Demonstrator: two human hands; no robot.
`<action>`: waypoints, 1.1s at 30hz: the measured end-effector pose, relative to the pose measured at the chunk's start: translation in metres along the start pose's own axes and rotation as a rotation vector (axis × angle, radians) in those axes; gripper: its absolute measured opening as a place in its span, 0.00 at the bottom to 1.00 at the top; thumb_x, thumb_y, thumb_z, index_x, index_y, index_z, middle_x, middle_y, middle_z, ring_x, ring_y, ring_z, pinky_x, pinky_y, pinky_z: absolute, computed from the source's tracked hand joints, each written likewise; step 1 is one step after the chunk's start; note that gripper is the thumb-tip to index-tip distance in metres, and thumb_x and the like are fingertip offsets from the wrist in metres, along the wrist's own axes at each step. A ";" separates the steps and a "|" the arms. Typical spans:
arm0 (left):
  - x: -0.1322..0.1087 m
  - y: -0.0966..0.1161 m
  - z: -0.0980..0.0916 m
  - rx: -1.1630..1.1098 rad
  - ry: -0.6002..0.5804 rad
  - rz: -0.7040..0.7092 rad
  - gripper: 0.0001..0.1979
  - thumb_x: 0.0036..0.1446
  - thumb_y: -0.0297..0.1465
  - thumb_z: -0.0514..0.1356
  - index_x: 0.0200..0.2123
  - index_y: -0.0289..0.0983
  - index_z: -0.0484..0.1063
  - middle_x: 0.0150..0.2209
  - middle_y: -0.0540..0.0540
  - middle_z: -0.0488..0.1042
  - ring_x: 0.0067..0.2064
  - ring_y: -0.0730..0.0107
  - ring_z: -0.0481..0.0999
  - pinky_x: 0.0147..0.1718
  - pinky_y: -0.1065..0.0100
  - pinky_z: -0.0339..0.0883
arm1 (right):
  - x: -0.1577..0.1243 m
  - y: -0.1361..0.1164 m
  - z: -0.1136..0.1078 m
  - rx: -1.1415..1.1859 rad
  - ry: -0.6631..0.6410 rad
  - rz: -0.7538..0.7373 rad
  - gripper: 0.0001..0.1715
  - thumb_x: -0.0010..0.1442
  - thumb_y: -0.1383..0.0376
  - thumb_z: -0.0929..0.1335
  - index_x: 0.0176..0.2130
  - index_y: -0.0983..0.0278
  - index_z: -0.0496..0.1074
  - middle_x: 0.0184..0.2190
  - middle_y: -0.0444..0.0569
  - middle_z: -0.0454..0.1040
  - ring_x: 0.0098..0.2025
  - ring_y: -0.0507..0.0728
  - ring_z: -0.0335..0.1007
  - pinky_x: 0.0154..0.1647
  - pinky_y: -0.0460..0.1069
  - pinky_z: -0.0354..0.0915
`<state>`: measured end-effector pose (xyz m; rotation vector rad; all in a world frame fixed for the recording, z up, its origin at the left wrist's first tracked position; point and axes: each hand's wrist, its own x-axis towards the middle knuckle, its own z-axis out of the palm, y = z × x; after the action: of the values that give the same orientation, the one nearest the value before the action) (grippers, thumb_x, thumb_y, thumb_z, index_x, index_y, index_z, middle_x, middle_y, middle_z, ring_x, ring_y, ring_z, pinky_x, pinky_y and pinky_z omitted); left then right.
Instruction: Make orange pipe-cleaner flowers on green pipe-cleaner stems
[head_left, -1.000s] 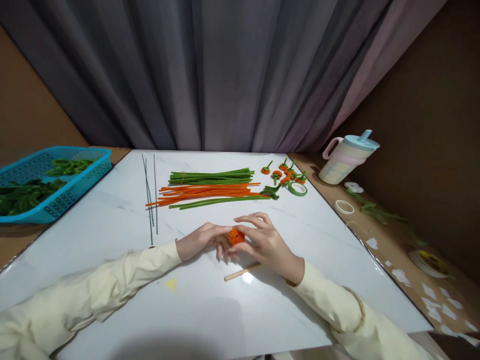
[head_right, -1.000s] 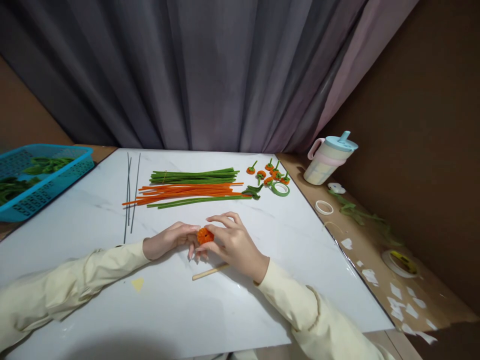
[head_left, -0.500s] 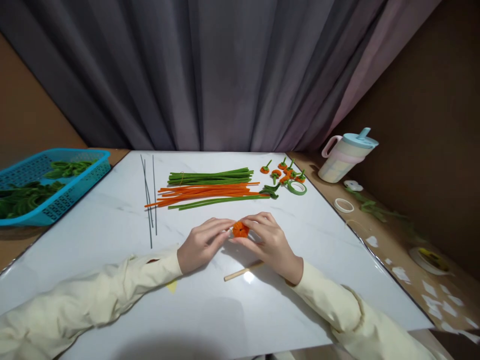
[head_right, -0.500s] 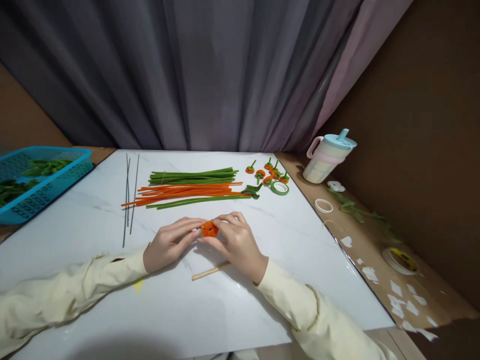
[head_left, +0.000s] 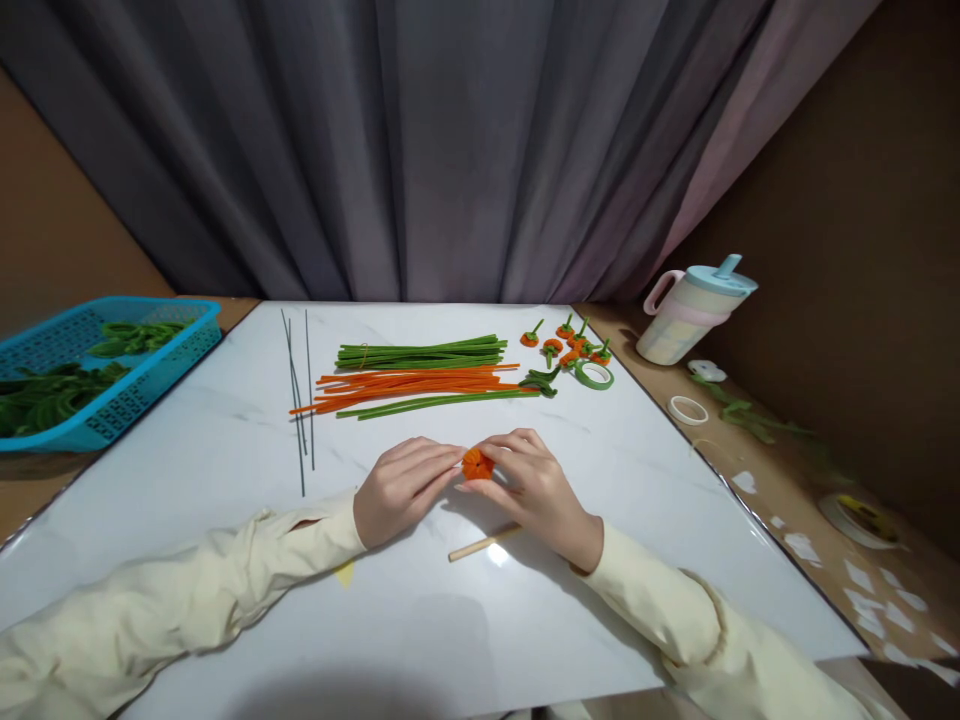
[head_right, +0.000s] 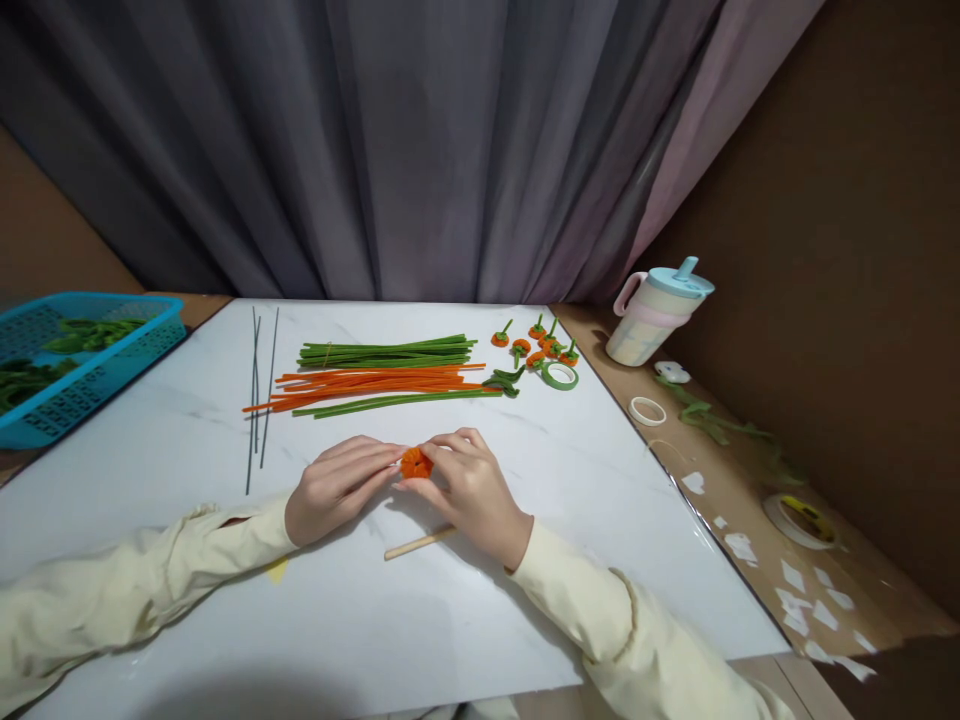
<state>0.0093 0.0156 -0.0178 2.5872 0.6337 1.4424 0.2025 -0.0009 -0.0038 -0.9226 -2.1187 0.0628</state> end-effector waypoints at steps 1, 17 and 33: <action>0.000 0.000 0.000 0.017 0.002 0.003 0.13 0.55 0.20 0.58 0.44 0.33 0.71 0.38 0.40 0.78 0.37 0.66 0.75 0.35 0.64 0.70 | 0.000 0.000 0.001 -0.001 0.000 -0.001 0.18 0.60 0.54 0.65 0.37 0.67 0.71 0.32 0.53 0.74 0.34 0.56 0.67 0.38 0.53 0.64; -0.006 -0.007 -0.001 0.092 -0.097 0.111 0.11 0.55 0.21 0.58 0.42 0.32 0.70 0.36 0.40 0.78 0.35 0.66 0.74 0.32 0.65 0.68 | -0.002 0.003 0.005 -0.011 -0.003 -0.102 0.18 0.60 0.55 0.65 0.40 0.68 0.69 0.32 0.55 0.76 0.37 0.57 0.70 0.39 0.53 0.62; -0.001 -0.003 -0.003 0.195 -0.024 0.133 0.10 0.53 0.22 0.60 0.40 0.33 0.71 0.35 0.43 0.79 0.34 0.65 0.73 0.30 0.65 0.67 | -0.001 0.001 0.003 -0.004 -0.054 -0.023 0.19 0.60 0.53 0.64 0.37 0.68 0.69 0.30 0.53 0.76 0.35 0.56 0.70 0.39 0.53 0.60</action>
<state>0.0055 0.0176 -0.0178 2.8414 0.6396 1.4518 0.2011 -0.0002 -0.0065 -0.9081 -2.1798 0.0720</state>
